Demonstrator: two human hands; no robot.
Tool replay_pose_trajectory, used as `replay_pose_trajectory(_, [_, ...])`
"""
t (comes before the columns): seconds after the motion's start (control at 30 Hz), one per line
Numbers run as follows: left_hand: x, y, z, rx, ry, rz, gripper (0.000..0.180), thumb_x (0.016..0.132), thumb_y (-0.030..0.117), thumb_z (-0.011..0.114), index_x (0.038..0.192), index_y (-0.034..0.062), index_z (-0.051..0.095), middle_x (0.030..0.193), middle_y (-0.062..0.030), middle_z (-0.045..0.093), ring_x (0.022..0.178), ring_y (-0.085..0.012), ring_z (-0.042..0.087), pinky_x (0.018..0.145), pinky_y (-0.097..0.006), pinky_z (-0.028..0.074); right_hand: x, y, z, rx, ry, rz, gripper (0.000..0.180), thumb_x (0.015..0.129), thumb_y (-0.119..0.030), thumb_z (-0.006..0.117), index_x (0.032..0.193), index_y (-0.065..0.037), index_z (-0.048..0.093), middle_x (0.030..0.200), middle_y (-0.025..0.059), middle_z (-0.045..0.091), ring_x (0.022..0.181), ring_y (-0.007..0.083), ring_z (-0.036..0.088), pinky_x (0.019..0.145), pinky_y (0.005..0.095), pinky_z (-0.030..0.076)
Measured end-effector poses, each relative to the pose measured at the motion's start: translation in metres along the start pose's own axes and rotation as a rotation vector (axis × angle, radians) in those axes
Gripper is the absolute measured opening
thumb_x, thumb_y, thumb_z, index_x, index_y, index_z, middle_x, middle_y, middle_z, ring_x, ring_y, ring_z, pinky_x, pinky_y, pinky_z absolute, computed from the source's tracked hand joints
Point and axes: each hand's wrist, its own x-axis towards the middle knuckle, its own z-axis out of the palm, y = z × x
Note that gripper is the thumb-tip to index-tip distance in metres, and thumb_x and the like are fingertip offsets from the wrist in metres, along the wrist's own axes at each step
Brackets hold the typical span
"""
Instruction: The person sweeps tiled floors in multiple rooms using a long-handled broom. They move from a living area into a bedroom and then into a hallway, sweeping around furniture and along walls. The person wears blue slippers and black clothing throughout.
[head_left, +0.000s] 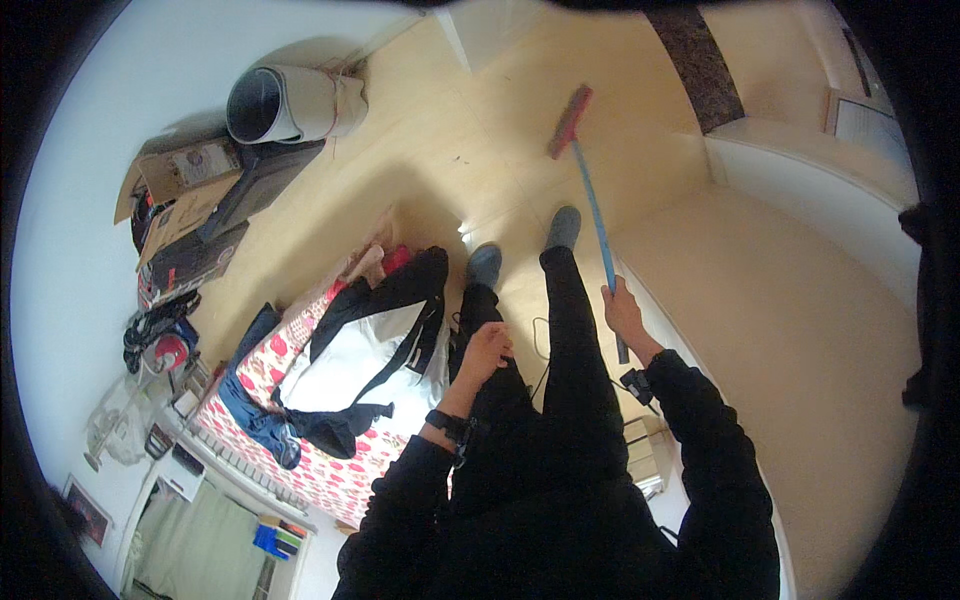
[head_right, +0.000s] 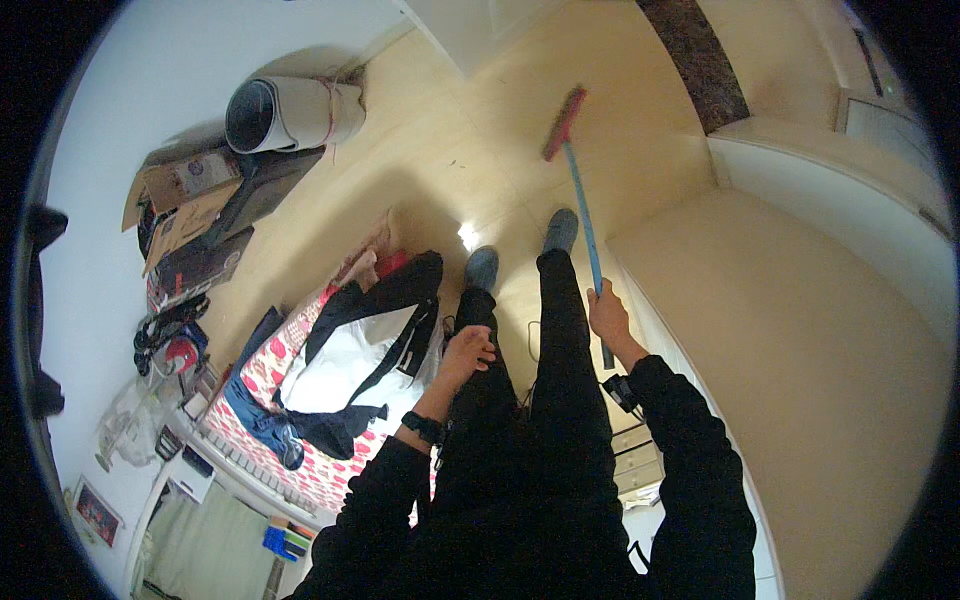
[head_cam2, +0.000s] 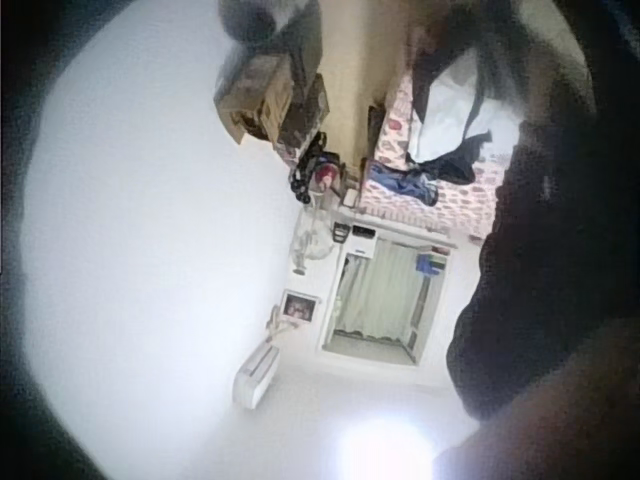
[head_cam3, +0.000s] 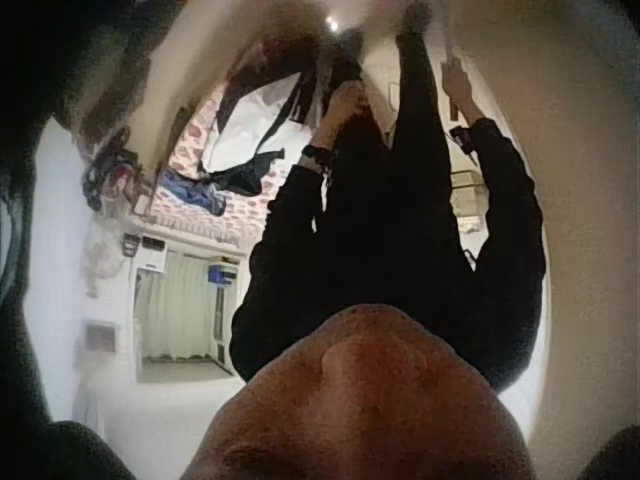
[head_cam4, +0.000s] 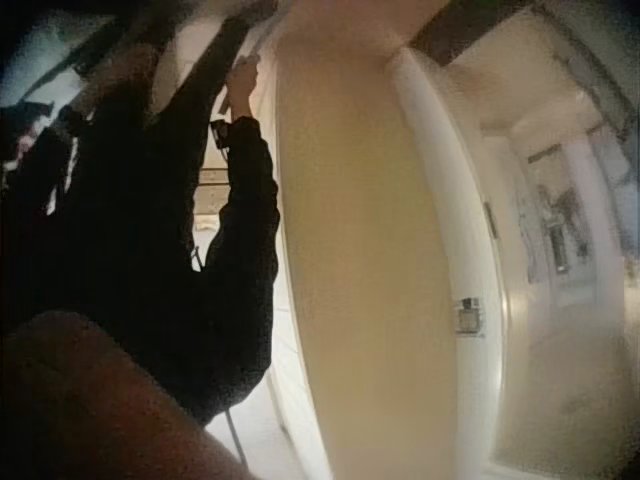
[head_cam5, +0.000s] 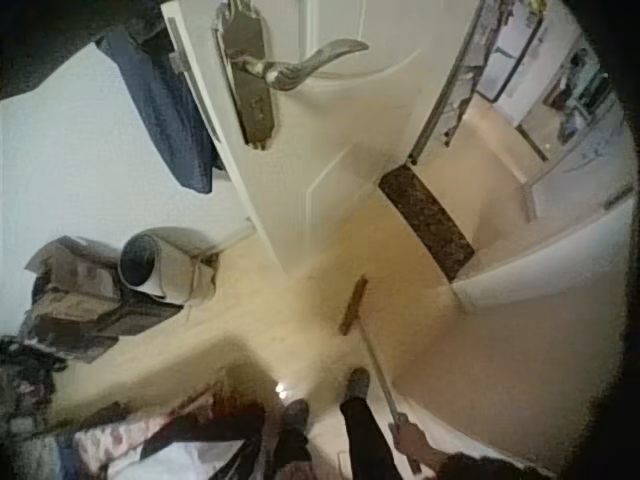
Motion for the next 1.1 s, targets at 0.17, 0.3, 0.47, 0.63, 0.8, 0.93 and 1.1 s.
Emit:
replay_pose_trajectory(0.17, [0.002,-0.003,0.013,-0.11,0.212,0.032,0.028,0.096,0.025,0.048,0.114,0.0044,0.054,0.083,-0.0049,0.062,0.068,-0.0118,0.061,0.057,-0.024,0.048,0.029,-0.04,-0.009,-0.24,-0.184,-0.343,0.035,0.096,-0.034,0.043,0.122,-0.01,0.042,0.083,0.025,0.063,0.079,0.0431,0.063,0.069,0.0539,0.049])
replay_pose_trajectory(0.3, [-0.002,-0.006,0.031,-0.088,0.275,-0.028,0.029,0.096,0.024,0.048,0.115,0.0029,0.054,0.084,-0.0056,0.062,0.068,-0.0125,0.061,0.056,-0.024,0.048,0.098,-0.094,0.031,-0.436,-0.15,-0.648,0.02,0.089,-0.02,0.048,0.091,-0.002,0.057,0.076,0.0186,0.063,0.071,0.0375,0.064,0.062,0.0493,0.051])
replay_pose_trajectory(0.47, [0.004,-0.011,0.055,-0.144,0.315,-0.01,0.029,0.096,0.022,0.049,0.115,0.0021,0.056,0.083,-0.0046,0.062,0.068,-0.0122,0.063,0.055,-0.023,0.047,0.195,-0.078,0.001,-0.575,-0.12,-0.613,0.019,0.084,-0.016,0.052,0.083,-0.003,0.065,0.078,0.0186,0.065,0.072,0.0351,0.066,0.062,0.0458,0.052])
replay_pose_trajectory(0.63, [0.022,0.005,0.085,-0.122,0.26,0.003,0.029,0.096,0.023,0.048,0.115,0.0025,0.056,0.082,-0.0046,0.062,0.068,-0.0127,0.063,0.055,-0.024,0.047,0.235,0.034,-0.15,-0.644,-0.123,-0.216,0.029,0.087,-0.029,0.053,0.098,-0.005,0.065,0.098,0.0196,0.066,0.091,0.0389,0.063,0.076,0.0491,0.051])
replay_pose_trajectory(0.8, [0.035,0.036,0.109,-0.08,0.22,0.055,0.026,0.095,0.022,0.048,0.112,0.004,0.056,0.081,-0.0048,0.063,0.068,-0.0126,0.062,0.055,-0.025,0.047,0.22,0.106,-0.276,-0.721,-0.054,-0.053,0.032,0.095,-0.03,0.045,0.107,-0.004,0.057,0.101,0.0205,0.064,0.092,0.0401,0.061,0.077,0.0508,0.049])
replay_pose_trajectory(0.93, [0.043,0.062,0.112,-0.048,0.219,0.13,0.027,0.096,0.023,0.048,0.114,0.004,0.056,0.084,-0.0053,0.063,0.07,-0.0135,0.063,0.057,-0.025,0.049,0.185,0.124,-0.307,-0.693,0.09,-0.133,0.03,0.095,-0.029,0.044,0.102,-0.003,0.057,0.093,0.0208,0.064,0.086,0.0401,0.061,0.075,0.0513,0.049])
replay_pose_trajectory(1.1, [0.044,0.088,0.111,-0.026,0.261,0.112,0.026,0.095,0.022,0.047,0.111,0.0045,0.057,0.083,-0.0045,0.064,0.071,-0.0125,0.063,0.058,-0.026,0.048,0.169,0.066,-0.248,-0.714,-0.043,-0.567,0.026,0.093,-0.024,0.047,0.101,-0.001,0.057,0.083,0.0221,0.064,0.078,0.0398,0.062,0.071,0.0505,0.05])
